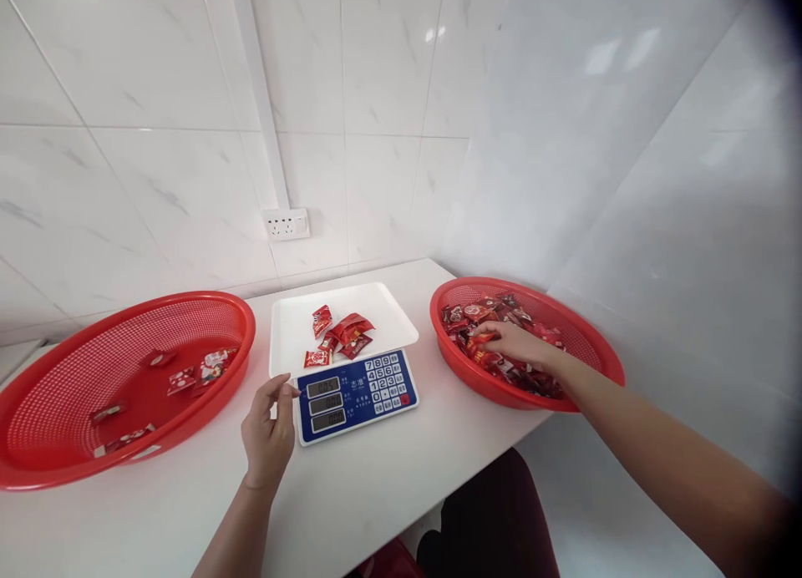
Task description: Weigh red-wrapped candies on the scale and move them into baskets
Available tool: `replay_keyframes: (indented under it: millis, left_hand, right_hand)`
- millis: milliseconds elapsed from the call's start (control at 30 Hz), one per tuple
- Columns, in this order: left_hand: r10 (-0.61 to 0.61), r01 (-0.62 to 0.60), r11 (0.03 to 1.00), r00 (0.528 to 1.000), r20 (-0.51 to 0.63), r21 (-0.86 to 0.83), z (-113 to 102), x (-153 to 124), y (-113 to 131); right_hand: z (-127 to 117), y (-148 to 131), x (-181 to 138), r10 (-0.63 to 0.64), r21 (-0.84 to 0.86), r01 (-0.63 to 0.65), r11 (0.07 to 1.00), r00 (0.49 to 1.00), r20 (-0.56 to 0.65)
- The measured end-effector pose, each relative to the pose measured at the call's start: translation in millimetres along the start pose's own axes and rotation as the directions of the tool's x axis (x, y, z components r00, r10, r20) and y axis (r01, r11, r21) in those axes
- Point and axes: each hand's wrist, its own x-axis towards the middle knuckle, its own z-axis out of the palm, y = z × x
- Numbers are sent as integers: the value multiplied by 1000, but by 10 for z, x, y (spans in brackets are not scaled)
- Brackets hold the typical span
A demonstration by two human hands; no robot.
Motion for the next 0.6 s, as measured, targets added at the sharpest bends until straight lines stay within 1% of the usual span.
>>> replay_keyframes:
  millis: [67, 167, 267, 333, 400, 467, 600]
  left_hand:
    - [4, -4, 1000, 1000, 0, -9, 3, -1, 0]
    - [15, -15, 1000, 1000, -6, -16, 3, 0, -2]
    - [32, -32, 999, 999, -9, -9, -1, 0, -2]
    - [46, -47, 999, 999, -8, -12, -5, 0, 3]
    - [58, -58, 998, 998, -7, -14, -9, 1, 12]
    - [67, -67, 998, 998, -12, -18, -13, 2, 21]
    - [78, -78, 997, 997, -21, -21, -13, 2, 34]
  right_hand:
    - [-45, 9, -7, 21, -16, -21, 1000, 1000, -22]
    - [-42, -62, -19, -16, -52, 18, 999, 1000, 21]
    - [70, -205, -17, -49, -70, 56, 996, 994, 101]
    - [163, -288, 4, -24, -94, 33, 995, 995, 99]
    - [208, -336, 38, 11, -123, -6, 992, 999, 42]
    - [166, -348, 73, 32, -140, -38, 989, 999, -40]
    - [-112, -354, 87, 40, -124, -70, 990, 972, -230]
